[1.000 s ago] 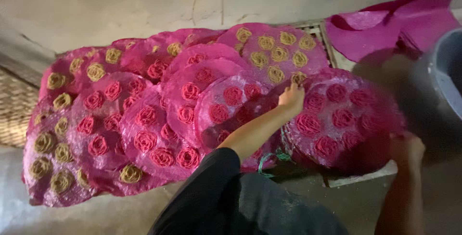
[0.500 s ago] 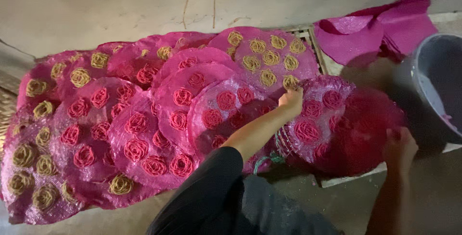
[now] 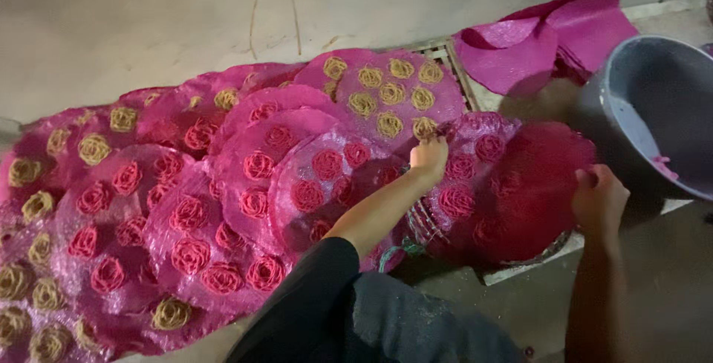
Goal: The person scoops pink paste from a large basin into a hand-held extrusion tool, squeezes the tool to pipe swirls of paste onto round trays, and repeats this across many trays. At the end they stack the filled trays and place them into a steamer pot and cover it with a lid.
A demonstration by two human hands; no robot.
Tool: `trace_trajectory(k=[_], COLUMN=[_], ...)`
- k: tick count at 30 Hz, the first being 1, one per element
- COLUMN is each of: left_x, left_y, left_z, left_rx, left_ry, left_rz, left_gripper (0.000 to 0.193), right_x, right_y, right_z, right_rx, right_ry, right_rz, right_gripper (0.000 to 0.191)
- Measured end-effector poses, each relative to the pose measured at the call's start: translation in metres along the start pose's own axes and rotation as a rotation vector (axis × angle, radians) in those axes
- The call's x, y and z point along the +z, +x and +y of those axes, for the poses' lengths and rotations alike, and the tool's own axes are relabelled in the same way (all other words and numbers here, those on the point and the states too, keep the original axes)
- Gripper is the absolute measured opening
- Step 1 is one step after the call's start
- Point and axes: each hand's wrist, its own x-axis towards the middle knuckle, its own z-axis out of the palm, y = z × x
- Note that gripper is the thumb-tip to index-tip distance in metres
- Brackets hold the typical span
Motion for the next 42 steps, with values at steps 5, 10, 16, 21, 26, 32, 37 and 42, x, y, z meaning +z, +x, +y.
trace_trajectory(k=[5,10,16,21,26,32,37,42], left_x=[-0.047,-0.133,-0.23,-0.162,-0.044,-0.003,-0.014,-0.041], left_y=[0.024,0.087,0.11,-0.005,-0.091,-0.101,-0.105,-0.124], left_z=[-0.004,-0.024,-0.08,-0.109,-0.093,-0.063,-0.043,-0.036], left_rx=[-0.056,0.176,-0.354,-0.009,-0.089,-0.081,-0.245,0.058], left_ry=[-0.344,-0.447,-0.23,-0.541,-0.569,-0.636,-0.723,-1.323], left_rz=[-0.256,0.102,0.183,0.458,-0.202,-0.201,-0.233,-0.177], left_gripper=[0.046,0.044,0.079,0.02,0.05,0.078,0.088,0.071], right_x=[-0.019,-0.012,0.048,0.046,0.029,0.028,0.019,-0.005], right_y=[0.023,0.096,0.127,-0.041,-0.18,-0.182,-0.178,-0.19], right_z=[-0.027,-0.072,-0.145,-0.097,-0.052,-0.049,-0.061,-0.067], right_rx=[-0.108,-0.046,0.024,-0.007,0.394,0.71,0.842,0.955], right_ry=[-0.062,0.172,0.499,0.428,0.315,0.884,1.077,1.348], right_rz=[0.081,0.13,0.176,0.439,0.411,0.198,0.263,0.489], right_gripper=[0.023,0.026,0.023,0.032,0.046,0.039,0.034,0.036])
